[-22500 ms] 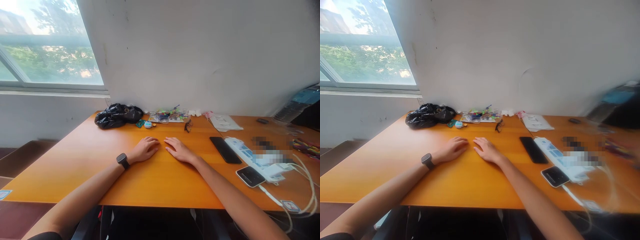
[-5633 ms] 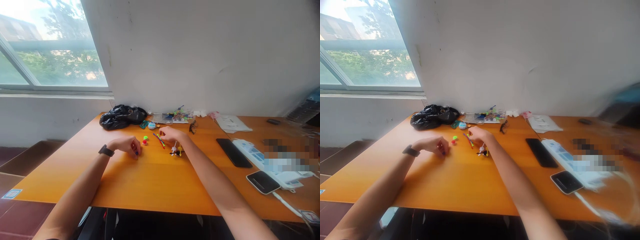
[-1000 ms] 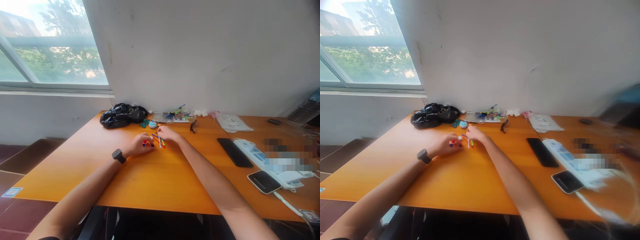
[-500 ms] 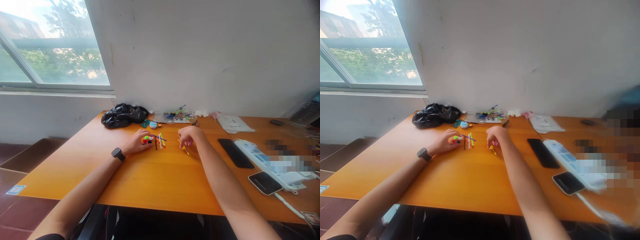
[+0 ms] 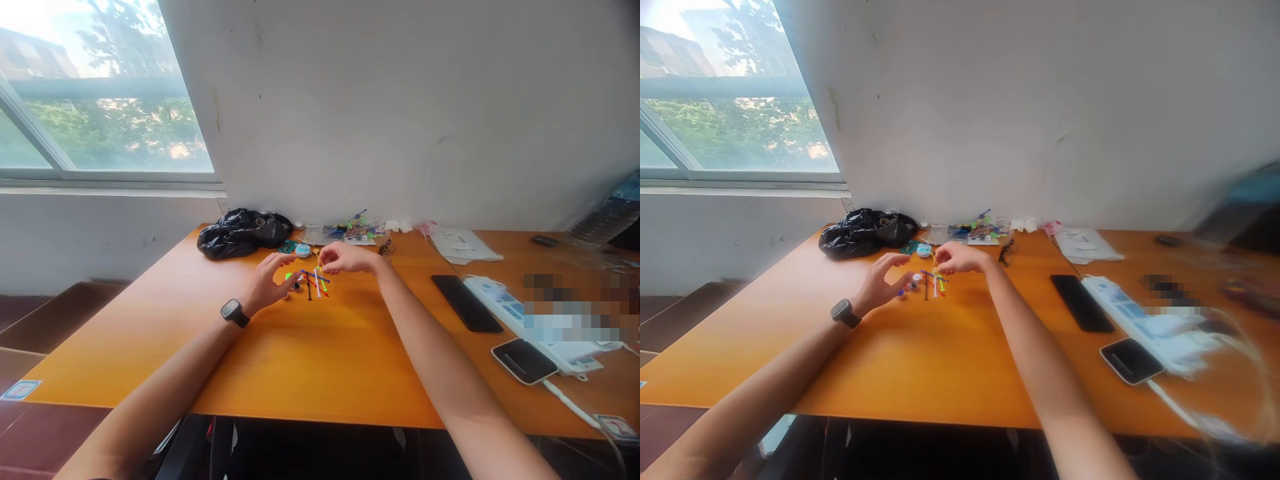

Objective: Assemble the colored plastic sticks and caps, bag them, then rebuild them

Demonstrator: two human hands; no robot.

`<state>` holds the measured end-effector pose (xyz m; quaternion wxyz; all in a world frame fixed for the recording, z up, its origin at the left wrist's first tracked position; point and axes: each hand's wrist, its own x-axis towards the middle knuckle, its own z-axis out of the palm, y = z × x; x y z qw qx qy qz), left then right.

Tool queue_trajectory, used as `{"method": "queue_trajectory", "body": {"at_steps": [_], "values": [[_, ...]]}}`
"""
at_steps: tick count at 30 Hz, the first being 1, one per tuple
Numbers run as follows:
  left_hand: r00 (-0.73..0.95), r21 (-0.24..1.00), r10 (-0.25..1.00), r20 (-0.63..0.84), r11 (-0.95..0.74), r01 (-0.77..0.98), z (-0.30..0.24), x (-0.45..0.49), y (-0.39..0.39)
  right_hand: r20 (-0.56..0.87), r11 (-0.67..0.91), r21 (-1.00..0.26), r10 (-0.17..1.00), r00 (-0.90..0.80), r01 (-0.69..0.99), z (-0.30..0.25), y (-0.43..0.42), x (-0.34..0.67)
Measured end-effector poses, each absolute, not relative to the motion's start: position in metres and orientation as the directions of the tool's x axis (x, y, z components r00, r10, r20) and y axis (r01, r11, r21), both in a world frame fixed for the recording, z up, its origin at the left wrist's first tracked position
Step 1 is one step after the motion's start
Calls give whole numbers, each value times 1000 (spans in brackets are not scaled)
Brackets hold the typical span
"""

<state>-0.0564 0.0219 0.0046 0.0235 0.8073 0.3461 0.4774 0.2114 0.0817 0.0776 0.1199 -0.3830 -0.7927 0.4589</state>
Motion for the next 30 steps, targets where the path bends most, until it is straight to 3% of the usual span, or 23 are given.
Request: {"method": "queue_trajectory", "body": {"at_steps": [2, 5, 11, 17, 22, 27, 30], "values": [[322, 341, 547, 773, -786, 517, 6, -53, 18, -15, 289, -904, 715, -699, 315, 77, 75, 193], [342, 315, 513, 788, -812, 491, 9, -48, 14, 74, 257, -952, 715, -695, 164, 71, 67, 168], [355, 303, 501, 789, -820, 485, 13, -48, 15, 98, 239, -964, 722, -685, 114, 54, 64, 149], [303, 490, 636, 710, -754, 437, 15, -52, 16, 80, 311, -909, 784, -615, 278, 45, 65, 148], [481, 567, 697, 532, -715, 410, 15, -54, 16, 28, 339, -630, 909, -415, 699, 36, 81, 158], [629, 554, 689, 360, -700, 450, 15, -59, 17, -27, 323, -584, 909, -416, 745, 33, 84, 164], [635, 524, 688, 350, -706, 476, 19, -68, 23, -58, 350, -573, 885, -463, 741, 37, 80, 163]]}}
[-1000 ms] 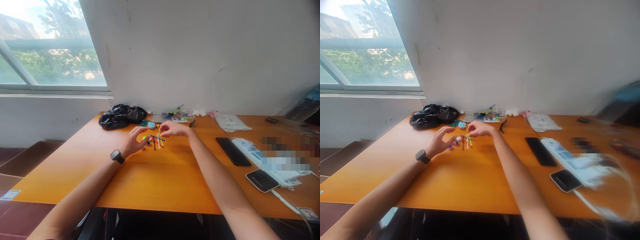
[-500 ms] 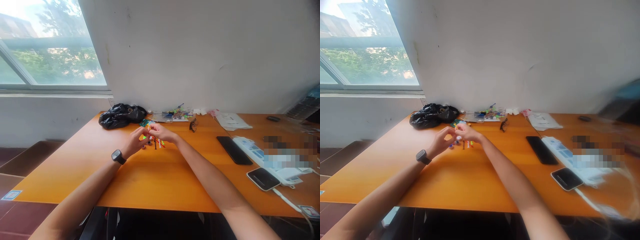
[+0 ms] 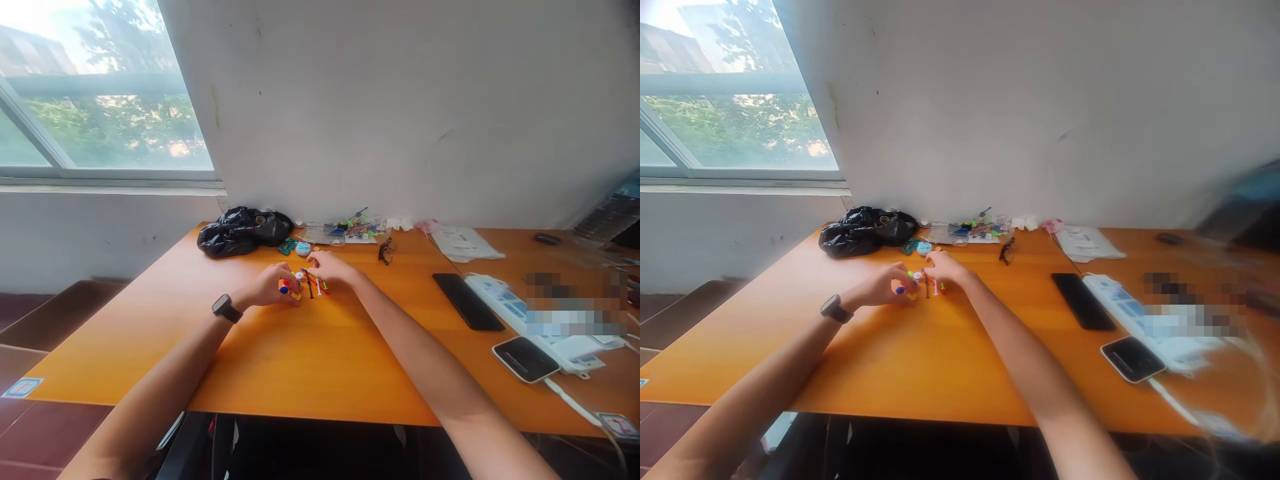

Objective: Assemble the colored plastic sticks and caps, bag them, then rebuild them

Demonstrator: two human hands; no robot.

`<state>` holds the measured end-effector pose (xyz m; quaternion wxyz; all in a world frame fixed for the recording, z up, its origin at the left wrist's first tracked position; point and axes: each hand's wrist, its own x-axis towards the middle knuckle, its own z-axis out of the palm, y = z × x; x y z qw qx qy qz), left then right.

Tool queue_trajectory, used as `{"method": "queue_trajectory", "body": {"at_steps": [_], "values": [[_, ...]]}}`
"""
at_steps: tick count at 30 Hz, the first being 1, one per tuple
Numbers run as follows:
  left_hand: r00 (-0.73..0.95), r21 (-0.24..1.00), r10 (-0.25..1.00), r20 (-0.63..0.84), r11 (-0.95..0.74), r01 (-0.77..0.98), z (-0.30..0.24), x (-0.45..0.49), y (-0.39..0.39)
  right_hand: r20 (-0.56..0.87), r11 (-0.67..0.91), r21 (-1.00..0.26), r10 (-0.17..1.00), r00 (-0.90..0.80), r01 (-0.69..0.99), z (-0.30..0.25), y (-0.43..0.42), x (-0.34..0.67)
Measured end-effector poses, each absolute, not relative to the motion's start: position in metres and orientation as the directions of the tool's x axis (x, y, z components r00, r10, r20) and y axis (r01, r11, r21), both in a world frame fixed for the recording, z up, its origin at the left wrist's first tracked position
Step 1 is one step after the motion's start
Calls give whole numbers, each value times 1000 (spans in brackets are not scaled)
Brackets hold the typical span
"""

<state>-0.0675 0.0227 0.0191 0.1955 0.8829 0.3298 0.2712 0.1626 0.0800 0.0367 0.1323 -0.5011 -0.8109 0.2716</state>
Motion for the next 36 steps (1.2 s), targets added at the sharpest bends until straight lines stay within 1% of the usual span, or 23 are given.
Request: {"method": "queue_trajectory", "body": {"at_steps": [3, 6, 8, 10, 12, 13, 15, 17, 19, 21, 25, 28, 33, 35, 36], "values": [[640, 483, 651, 409, -749, 453, 22, -75, 28, -31, 376, -529, 888, -460, 761, 41, 75, 161], [628, 467, 654, 422, -750, 468, 18, -76, 28, 1, 358, -401, 921, -391, 843, 45, 66, 159], [645, 442, 658, 388, -747, 496, 12, -72, 26, -67, 304, -318, 938, -341, 898, 47, 59, 157], [677, 396, 646, 353, -759, 517, 7, -68, 24, -156, 264, -268, 937, -312, 926, 47, 53, 156], [696, 363, 634, 336, -770, 525, 2, -63, 23, -209, 257, -253, 927, -312, 933, 47, 49, 155], [701, 358, 630, 334, -773, 524, -1, -62, 23, -211, 264, -255, 924, -320, 930, 46, 49, 155], [700, 363, 629, 338, -773, 520, -4, -60, 25, -163, 298, -262, 924, -347, 918, 44, 50, 156], [695, 368, 632, 343, -771, 519, -8, -60, 27, -77, 357, -268, 918, -390, 895, 39, 50, 158], [683, 368, 638, 356, -767, 525, -11, -60, 30, -7, 408, -282, 904, -427, 868, 29, 47, 160], [677, 369, 634, 374, -771, 519, -14, -60, 32, 23, 418, -318, 901, -433, 851, 14, 40, 162], [672, 385, 618, 409, -784, 487, -15, -60, 35, 78, 380, -393, 921, -382, 837, -16, 20, 161], [671, 401, 615, 414, -785, 472, -14, -59, 35, 103, 401, -497, 908, -406, 770, -23, 9, 154], [670, 401, 611, 420, -788, 467, -16, -61, 36, 103, 341, -753, 906, -411, 563, -15, -1, 148], [662, 404, 621, 419, -781, 477, -16, -60, 35, 122, 362, -780, 888, -443, 511, -15, -6, 151], [657, 409, 627, 419, -776, 480, -15, -60, 35, 150, 399, -758, 876, -458, 516, -16, -9, 153]]}}
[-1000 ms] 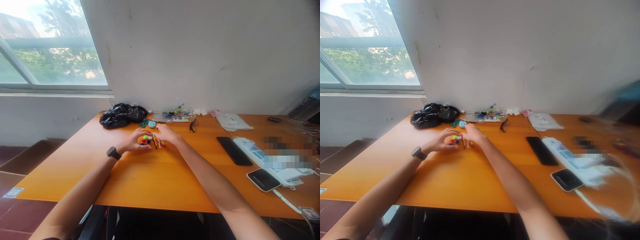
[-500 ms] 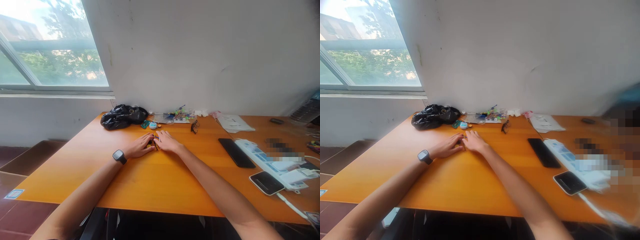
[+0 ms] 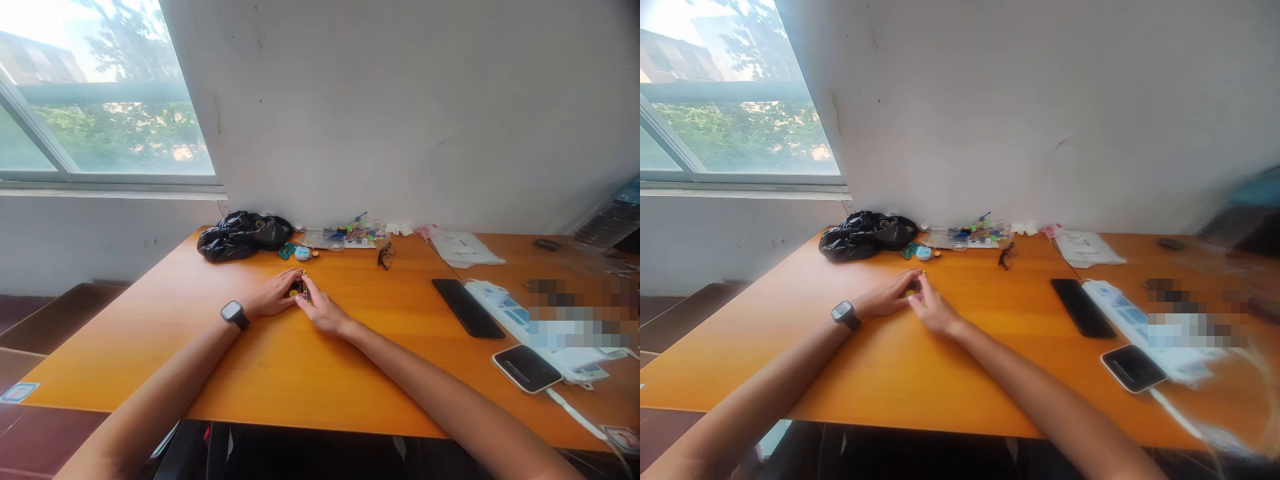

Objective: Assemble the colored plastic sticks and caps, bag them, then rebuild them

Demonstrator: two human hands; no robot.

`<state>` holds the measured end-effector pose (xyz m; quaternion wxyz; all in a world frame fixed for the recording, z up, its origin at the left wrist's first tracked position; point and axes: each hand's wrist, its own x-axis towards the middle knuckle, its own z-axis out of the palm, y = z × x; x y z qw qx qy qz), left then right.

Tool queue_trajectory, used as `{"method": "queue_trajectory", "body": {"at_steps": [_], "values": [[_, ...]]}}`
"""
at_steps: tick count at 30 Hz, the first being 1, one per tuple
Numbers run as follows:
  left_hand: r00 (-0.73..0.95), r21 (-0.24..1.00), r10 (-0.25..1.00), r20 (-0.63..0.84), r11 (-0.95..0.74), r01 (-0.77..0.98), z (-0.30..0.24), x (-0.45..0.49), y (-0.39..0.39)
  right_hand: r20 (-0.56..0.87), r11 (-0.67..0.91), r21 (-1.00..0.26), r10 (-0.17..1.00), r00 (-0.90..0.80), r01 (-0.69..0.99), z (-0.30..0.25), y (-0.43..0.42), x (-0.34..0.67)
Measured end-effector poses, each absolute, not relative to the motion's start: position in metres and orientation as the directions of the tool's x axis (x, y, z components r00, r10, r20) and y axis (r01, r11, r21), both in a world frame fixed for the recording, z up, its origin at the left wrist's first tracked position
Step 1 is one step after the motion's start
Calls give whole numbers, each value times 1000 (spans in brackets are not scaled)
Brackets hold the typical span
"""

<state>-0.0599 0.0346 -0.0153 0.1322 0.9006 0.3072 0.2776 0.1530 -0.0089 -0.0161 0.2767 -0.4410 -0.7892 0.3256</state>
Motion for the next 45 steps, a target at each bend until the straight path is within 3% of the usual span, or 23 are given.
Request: {"method": "queue_trajectory", "body": {"at_steps": [4, 10, 15, 25, 29, 33, 36, 38, 42, 45], "values": [[631, 424, 645, 431, -762, 489, -15, -58, 33, 197, 523, -552, 839, -508, 649, -25, -21, 163], [626, 421, 654, 425, -755, 503, -23, -62, 39, 114, 474, -374, 877, -467, 797, -29, -28, 160], [645, 377, 644, 412, -765, 522, -25, -64, 47, 88, 461, -329, 884, -459, 825, -26, -27, 152], [624, 411, 664, 413, -747, 523, -25, -64, 58, 117, 446, -309, 894, -432, 840, -26, -15, 138], [560, 539, 730, 393, -676, 503, -20, -63, 54, 113, 431, -377, 900, -421, 820, -26, -14, 138], [373, 798, 885, 278, -429, 423, -18, -65, 52, 125, 434, -447, 896, -425, 782, -24, -8, 143], [314, 885, 931, 184, -296, 361, -18, -68, 53, 145, 419, -477, 905, -401, 773, -22, 0, 148], [369, 845, 910, 190, -343, 410, -18, -68, 54, 155, 410, -481, 910, -385, 775, -22, 5, 151], [541, 586, 790, 289, -592, 553, -18, -63, 53, 179, 420, -464, 907, -382, 780, -26, 11, 153], [567, 488, 764, 308, -638, 595, -18, -58, 51, 171, 429, -447, 902, -396, 785, -29, 11, 151]]}}
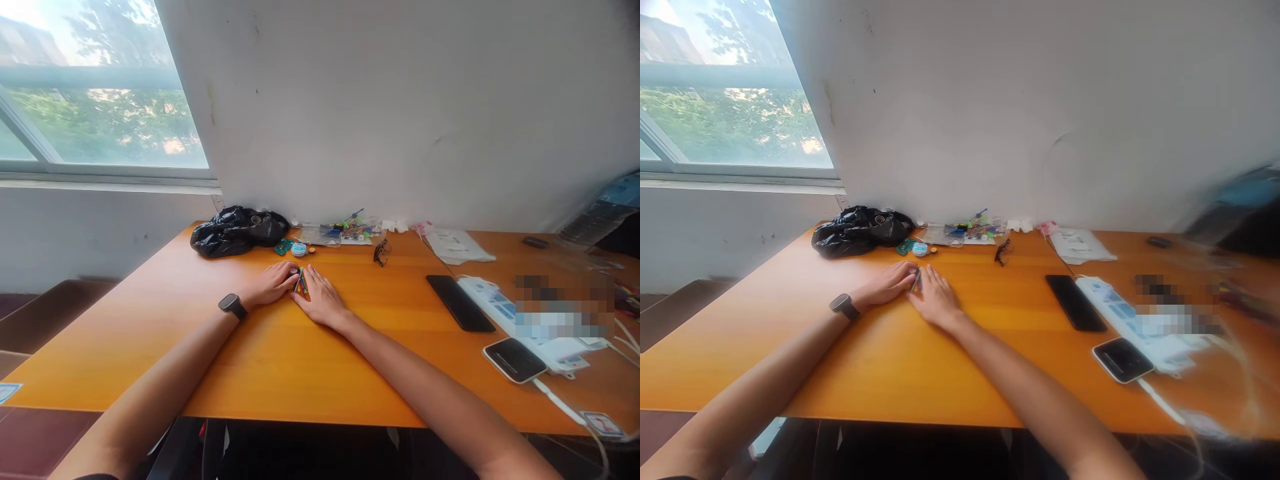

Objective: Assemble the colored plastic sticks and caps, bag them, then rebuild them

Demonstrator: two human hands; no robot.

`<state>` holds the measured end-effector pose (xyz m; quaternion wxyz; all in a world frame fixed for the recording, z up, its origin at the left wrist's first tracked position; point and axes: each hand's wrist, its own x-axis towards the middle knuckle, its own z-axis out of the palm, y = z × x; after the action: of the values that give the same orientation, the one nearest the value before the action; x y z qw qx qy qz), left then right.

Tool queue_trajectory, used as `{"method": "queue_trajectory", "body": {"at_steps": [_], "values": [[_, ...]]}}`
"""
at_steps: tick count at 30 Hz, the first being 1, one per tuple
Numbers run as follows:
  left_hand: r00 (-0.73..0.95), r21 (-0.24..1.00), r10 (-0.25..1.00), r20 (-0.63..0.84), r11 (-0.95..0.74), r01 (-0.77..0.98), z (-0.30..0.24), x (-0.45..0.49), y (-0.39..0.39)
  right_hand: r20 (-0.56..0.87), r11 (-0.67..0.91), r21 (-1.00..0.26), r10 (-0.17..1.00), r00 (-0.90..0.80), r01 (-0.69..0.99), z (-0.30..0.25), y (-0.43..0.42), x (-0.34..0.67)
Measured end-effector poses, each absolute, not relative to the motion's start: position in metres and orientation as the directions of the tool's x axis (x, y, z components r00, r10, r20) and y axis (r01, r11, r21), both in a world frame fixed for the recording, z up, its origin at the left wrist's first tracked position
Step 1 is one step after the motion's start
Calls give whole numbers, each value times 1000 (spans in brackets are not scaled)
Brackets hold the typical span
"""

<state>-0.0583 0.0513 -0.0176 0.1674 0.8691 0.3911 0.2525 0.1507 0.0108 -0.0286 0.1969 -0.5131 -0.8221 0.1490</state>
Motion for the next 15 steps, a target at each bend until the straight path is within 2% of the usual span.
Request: {"method": "queue_trajectory", "body": {"at_steps": [2, 5, 7, 11, 15], "values": [[530, 516, 787, 317, -612, 600, -17, -58, 50, 151, 432, -434, 900, -409, 791, -30, 9, 149], [436, 634, 844, 312, -527, 566, -14, -64, 49, 132, 443, -421, 893, -430, 791, -30, 4, 149], [448, 672, 847, 287, -511, 536, -12, -72, 48, 127, 451, -420, 889, -441, 788, -29, -2, 151], [613, 546, 726, 313, -665, 509, -13, -84, 48, 104, 474, -403, 874, -476, 783, -26, -12, 158], [610, 466, 701, 369, -707, 532, -19, -84, 50, 80, 500, -355, 858, -507, 790, -24, -16, 159]]}}
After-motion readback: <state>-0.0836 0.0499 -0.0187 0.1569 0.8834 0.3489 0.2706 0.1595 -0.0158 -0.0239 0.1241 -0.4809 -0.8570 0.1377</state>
